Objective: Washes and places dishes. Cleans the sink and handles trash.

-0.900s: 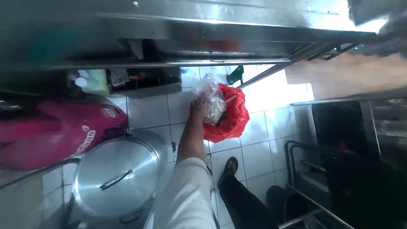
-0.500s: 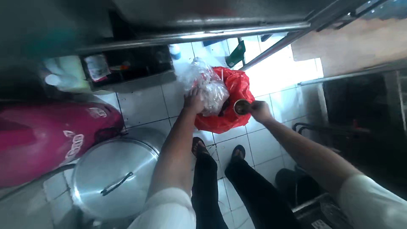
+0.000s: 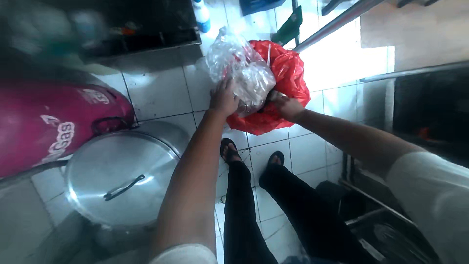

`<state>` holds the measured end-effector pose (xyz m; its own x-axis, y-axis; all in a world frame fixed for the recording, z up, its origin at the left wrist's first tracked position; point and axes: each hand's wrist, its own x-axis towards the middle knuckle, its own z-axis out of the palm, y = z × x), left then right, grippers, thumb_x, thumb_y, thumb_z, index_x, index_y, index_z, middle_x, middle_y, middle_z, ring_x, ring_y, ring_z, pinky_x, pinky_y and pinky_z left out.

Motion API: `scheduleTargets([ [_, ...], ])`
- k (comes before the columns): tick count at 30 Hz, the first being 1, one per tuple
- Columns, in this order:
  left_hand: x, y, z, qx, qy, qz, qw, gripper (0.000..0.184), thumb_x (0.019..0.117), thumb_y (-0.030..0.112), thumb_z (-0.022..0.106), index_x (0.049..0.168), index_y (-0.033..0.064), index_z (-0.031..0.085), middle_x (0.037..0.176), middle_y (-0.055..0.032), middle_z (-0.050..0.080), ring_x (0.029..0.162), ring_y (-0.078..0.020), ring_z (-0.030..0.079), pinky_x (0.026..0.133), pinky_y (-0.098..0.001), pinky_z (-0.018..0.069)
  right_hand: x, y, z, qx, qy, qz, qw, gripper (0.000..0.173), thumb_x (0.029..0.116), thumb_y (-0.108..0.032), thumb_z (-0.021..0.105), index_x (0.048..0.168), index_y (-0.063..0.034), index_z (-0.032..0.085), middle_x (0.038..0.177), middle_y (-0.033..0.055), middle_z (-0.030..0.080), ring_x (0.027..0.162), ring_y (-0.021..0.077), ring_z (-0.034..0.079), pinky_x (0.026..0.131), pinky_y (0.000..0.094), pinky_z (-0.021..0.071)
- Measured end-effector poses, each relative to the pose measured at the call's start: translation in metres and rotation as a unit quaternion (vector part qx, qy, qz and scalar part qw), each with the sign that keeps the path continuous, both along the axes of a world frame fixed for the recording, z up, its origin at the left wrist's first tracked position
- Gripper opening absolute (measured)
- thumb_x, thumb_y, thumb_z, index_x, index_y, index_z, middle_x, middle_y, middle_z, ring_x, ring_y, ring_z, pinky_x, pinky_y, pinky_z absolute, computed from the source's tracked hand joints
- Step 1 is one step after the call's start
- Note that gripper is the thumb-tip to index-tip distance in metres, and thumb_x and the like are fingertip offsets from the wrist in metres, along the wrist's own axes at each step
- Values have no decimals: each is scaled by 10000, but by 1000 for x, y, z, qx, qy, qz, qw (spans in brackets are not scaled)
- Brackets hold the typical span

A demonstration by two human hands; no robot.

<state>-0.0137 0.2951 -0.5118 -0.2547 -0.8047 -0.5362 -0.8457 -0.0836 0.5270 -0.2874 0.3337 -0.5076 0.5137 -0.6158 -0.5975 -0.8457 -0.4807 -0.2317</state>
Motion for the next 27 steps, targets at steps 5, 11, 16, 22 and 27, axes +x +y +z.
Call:
scheduleTargets([
  [5, -3, 9, 9, 18, 5, -4, 1000, 694, 1037, 310, 587, 1620, 85, 286, 1683, -158, 255, 1552, -372, 231, 1191, -672, 209, 12, -8, 9, -10, 18, -27, 999, 322, 940, 71, 609, 1258, 68, 663, 1372, 283, 598, 1244, 481, 604, 977, 646, 522],
  [11, -4, 22, 11, 20, 20, 1, 1000, 671, 1053, 280, 543, 1637, 117, 255, 1692, -130, 247, 1567, -370, 185, 1189, -696, 182, 5, -4, 10, -11, 54, -43, 998, 361, 946, 52, 600, 1305, 73, 633, 1408, 282, 579, 1233, 488, 611, 947, 661, 529],
  [16, 1, 29, 15, 19, 26, 14, 999, 686, 1047, 290, 565, 1635, 117, 257, 1660, -150, 313, 1550, -361, 242, 1181, -678, 217, 3, 4, 8, -4, 57, -1, 998, 430, 954, 113, 550, 1382, 78, 572, 1460, 284, 537, 1274, 492, 582, 986, 648, 510],
  [22, 4, 34, 14, 22, 37, 21, 999, 703, 1041, 297, 572, 1633, 93, 254, 1644, -185, 331, 1538, -373, 268, 1190, -669, 217, 7, 6, 9, 4, 80, -21, 997, 422, 980, 73, 553, 1402, 65, 558, 1458, 284, 535, 1262, 508, 582, 971, 672, 506],
  [27, 1, 43, 14, 18, 41, 26, 999, 697, 1043, 294, 570, 1635, 105, 254, 1647, -173, 333, 1530, -367, 293, 1188, -656, 235, -4, 16, 7, -1, 75, -36, 997, 371, 984, 75, 541, 1351, 75, 596, 1423, 280, 566, 1276, 492, 575, 1011, 646, 489],
])
